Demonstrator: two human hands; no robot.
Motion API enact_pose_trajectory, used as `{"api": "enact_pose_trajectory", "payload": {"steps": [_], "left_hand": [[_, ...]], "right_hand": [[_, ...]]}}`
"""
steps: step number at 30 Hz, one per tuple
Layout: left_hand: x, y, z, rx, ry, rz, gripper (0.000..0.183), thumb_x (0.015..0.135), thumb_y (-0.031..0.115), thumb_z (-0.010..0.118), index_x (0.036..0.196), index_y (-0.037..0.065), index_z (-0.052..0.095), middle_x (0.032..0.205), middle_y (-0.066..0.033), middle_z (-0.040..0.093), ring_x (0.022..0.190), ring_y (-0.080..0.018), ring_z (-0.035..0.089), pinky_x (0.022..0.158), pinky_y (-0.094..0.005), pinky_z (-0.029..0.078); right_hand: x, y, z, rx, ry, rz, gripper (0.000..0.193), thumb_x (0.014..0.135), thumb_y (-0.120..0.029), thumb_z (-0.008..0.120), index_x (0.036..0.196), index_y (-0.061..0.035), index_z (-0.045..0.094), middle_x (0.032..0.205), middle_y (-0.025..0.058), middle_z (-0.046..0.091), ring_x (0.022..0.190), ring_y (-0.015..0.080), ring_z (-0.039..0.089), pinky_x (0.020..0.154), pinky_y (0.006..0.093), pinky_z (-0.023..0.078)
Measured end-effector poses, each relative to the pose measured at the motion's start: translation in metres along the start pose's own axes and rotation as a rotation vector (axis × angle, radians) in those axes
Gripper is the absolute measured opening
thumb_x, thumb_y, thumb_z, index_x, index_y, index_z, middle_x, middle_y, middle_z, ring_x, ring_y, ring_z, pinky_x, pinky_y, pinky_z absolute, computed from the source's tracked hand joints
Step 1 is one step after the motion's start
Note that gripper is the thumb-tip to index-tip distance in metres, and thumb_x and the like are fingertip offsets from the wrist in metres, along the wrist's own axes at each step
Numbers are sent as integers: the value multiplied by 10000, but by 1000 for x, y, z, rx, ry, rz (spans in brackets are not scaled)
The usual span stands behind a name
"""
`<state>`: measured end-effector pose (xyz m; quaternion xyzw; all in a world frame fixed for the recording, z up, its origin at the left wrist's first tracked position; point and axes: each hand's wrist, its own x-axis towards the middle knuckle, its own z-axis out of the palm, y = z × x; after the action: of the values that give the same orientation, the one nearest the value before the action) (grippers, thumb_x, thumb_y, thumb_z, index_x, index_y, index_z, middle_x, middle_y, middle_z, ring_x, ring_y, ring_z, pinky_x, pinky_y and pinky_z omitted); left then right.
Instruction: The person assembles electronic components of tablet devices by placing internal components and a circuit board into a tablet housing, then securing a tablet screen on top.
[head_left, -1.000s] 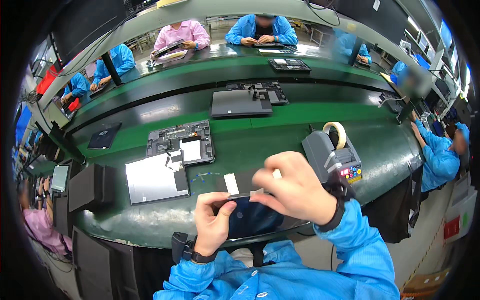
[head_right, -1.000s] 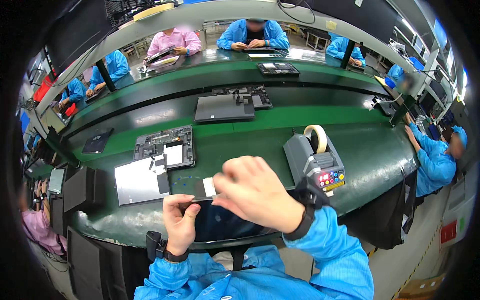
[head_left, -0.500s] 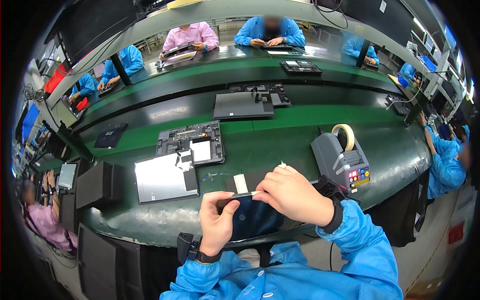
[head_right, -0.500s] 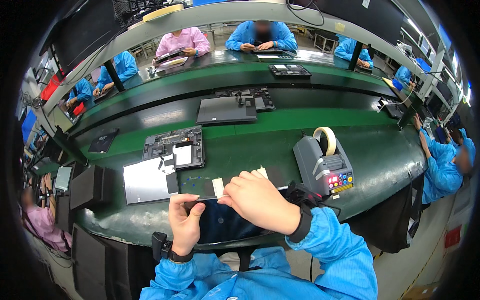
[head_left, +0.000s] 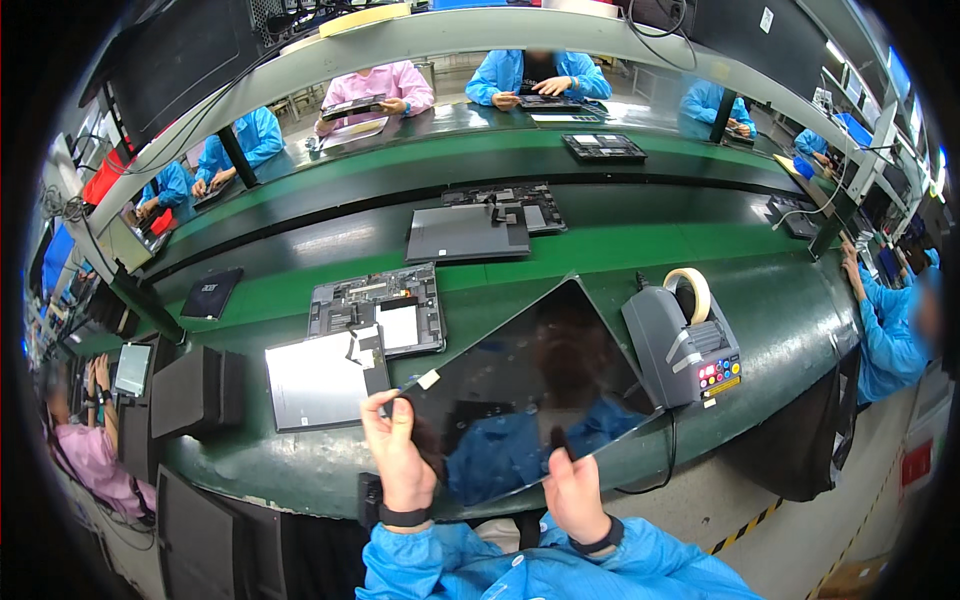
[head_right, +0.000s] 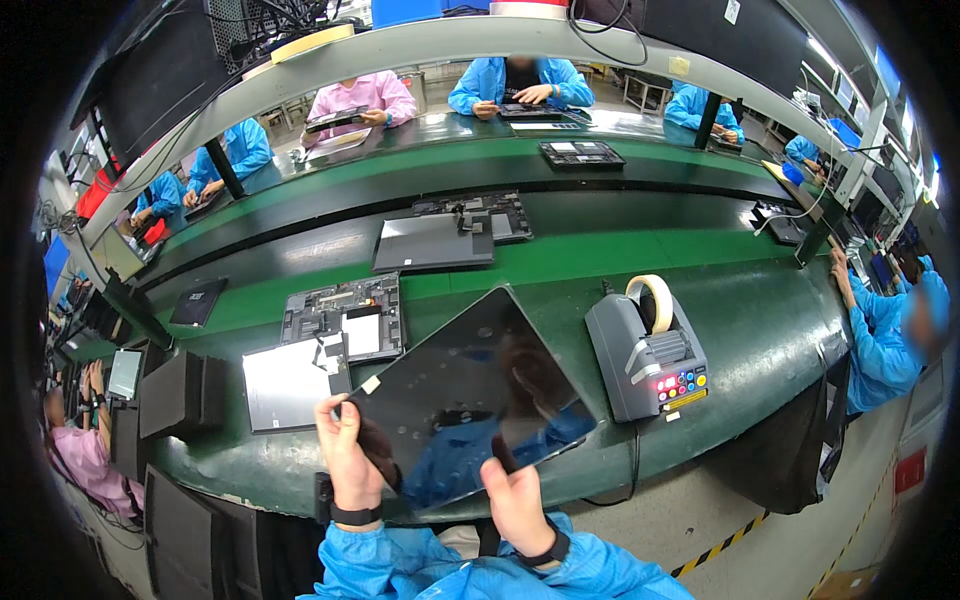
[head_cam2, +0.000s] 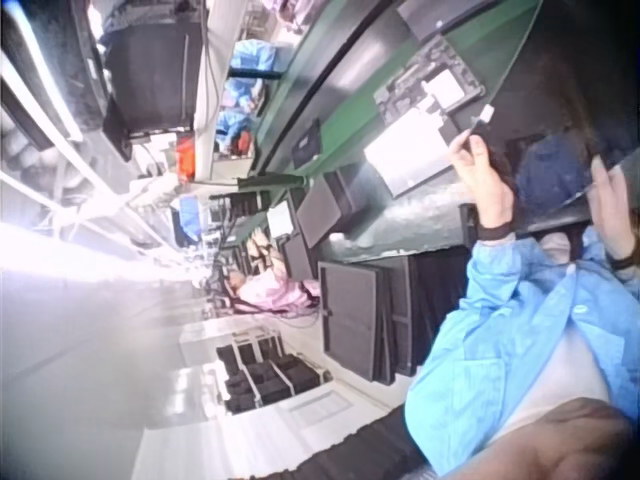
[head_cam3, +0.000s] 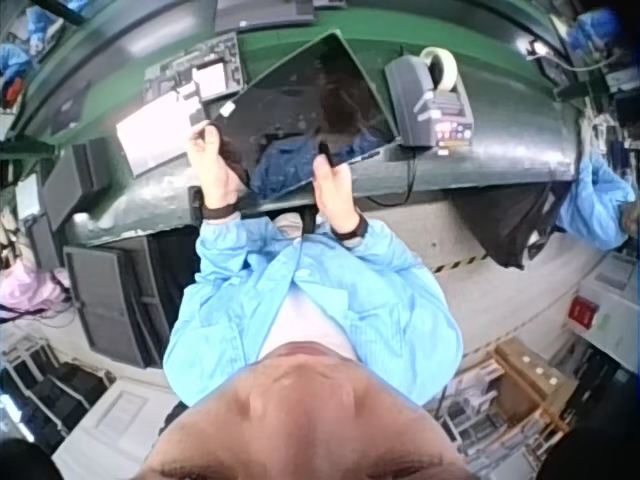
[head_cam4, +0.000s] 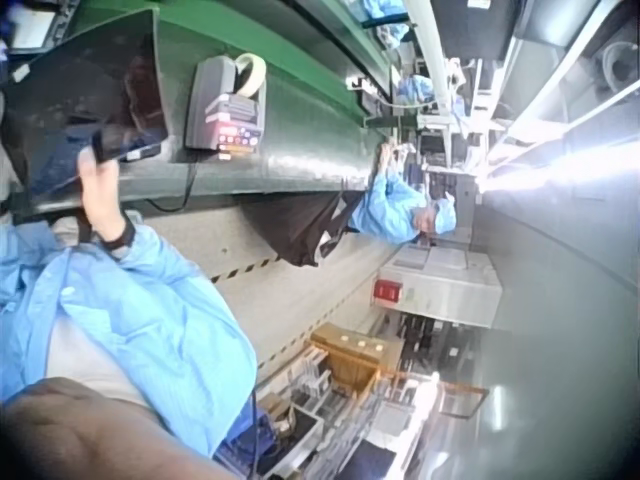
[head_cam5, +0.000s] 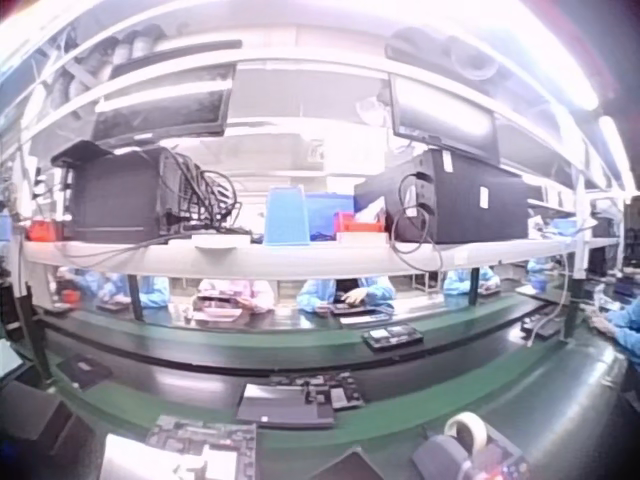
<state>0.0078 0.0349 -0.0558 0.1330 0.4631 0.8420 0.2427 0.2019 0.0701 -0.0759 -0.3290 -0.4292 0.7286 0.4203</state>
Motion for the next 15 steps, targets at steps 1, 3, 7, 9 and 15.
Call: {"api": "enact_pose_trajectory", "payload": {"steps": [1, 3, 7, 9, 15], "left_hand": [[-7, -2, 9, -65, 8, -62, 153, 920, 134, 605, 1039, 141, 510, 753, 38, 514, 560, -58, 473, 480, -199, 384], [-12, -17, 11, -64, 70, -19, 145, 930, 132, 589, 1049, 133, 506, 795, 32, 524, 603, -60, 483, 514, -205, 399], [-18, -17, 14, -118, 103, -39, 146, 939, 136, 575, 1060, 128, 495, 825, 29, 532, 650, -65, 492, 562, -210, 420], [-18, -25, 12, -114, 142, -31, 145, 939, 141, 576, 1058, 131, 495, 823, 30, 531, 633, -66, 490, 541, -212, 418], [-24, -21, 15, -89, 144, -86, 135, 939, 156, 580, 1042, 138, 495, 821, 32, 532, 658, -65, 502, 547, -212, 426]], "right_hand": [[11, -1, 24, 249, 156, -191, 288, 943, -169, 565, 1167, 4, 510, 947, 2, 572, 778, 83, 511, 714, 235, 436], [22, 3, 28, 157, 303, -303, 213, 955, -198, 545, 1024, 1, 571, 790, -31, 549, 704, 75, 470, 629, 244, 402], [31, -14, 28, -30, 297, -316, 327, 970, -257, 522, 751, -14, 532, 695, -58, 471, 652, 58, 384, 554, 252, 334], [33, -14, 22, -106, 218, -318, 357, 966, -266, 532, 707, -21, 506, 665, -64, 456, 626, 54, 371, 535, 253, 318], [29, -16, 17, -108, 207, -266, 355, 960, -274, 546, 723, -11, 524, 679, -57, 479, 643, 66, 397, 559, 263, 348]]}}
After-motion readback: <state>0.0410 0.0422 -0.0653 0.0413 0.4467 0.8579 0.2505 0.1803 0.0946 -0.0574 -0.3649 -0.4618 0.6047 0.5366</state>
